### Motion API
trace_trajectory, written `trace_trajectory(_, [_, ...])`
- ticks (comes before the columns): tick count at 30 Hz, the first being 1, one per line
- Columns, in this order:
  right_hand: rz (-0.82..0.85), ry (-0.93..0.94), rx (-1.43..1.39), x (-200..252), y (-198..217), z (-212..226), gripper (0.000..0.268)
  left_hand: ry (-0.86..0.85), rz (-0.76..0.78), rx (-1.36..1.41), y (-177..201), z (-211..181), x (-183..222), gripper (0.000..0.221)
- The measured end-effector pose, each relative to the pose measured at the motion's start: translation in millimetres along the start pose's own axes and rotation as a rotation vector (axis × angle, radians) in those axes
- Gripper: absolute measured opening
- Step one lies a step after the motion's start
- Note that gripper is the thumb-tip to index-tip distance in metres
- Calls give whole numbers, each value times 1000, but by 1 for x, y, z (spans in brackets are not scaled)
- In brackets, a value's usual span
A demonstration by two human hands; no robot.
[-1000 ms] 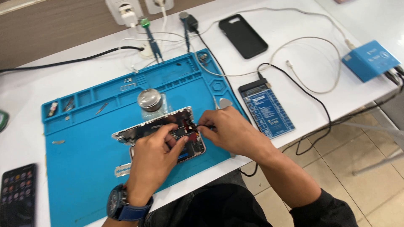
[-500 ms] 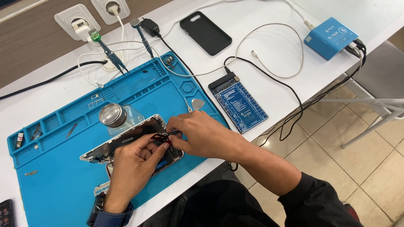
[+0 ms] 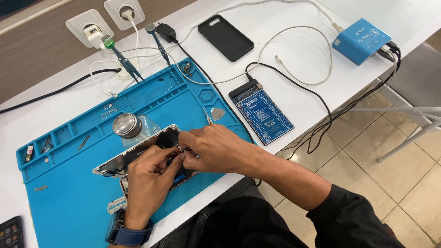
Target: Disassembling a smartphone by disconnecting internal ribbon cables and removing components like the battery and motherboard using tweezers and hands.
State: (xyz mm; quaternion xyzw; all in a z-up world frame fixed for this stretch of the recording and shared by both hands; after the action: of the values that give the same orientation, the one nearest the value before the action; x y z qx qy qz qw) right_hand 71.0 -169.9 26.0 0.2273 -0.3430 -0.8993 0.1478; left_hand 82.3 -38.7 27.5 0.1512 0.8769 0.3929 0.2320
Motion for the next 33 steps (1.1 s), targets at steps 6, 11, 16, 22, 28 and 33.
trace_trajectory(6, [-23, 43, 35, 1, -4, -1, 16, -14, -3, 31, 0, 2, 1, 16])
trace_trajectory(11, [-96, 93, 57, 3, -4, -4, 13, -28, 28, 43, -1, 2, 0, 11])
trace_trajectory(16, [-95, 119, -3, 4, -5, -9, 15, -62, 7, 12, 1, -4, 0, 11])
trace_trajectory(22, [-77, 109, 2, 4, -8, -15, 17, -130, -20, 24, 0, -6, -2, 11])
trace_trajectory(28, [-108, 84, -54, 4, 6, -5, 10, -99, -43, 181, -2, 4, -6, 11])
trace_trajectory(33, [-89, 51, -95, 3, 3, -11, 9, -97, -46, 214, -6, 13, -2, 10])
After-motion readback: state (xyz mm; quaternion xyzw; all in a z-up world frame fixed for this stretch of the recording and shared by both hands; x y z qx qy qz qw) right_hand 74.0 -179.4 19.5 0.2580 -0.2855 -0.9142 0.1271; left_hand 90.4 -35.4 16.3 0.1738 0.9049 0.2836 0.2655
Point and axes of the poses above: each hand's wrist, its own x-axis away from the middle knuckle, its own y-axis out of the back of the hand, z = x × y, the point moved 8 cm from there along -x, towards the middle knuckle, and after that the axes turned 12 degrees about -x, right-handed, at the moved point
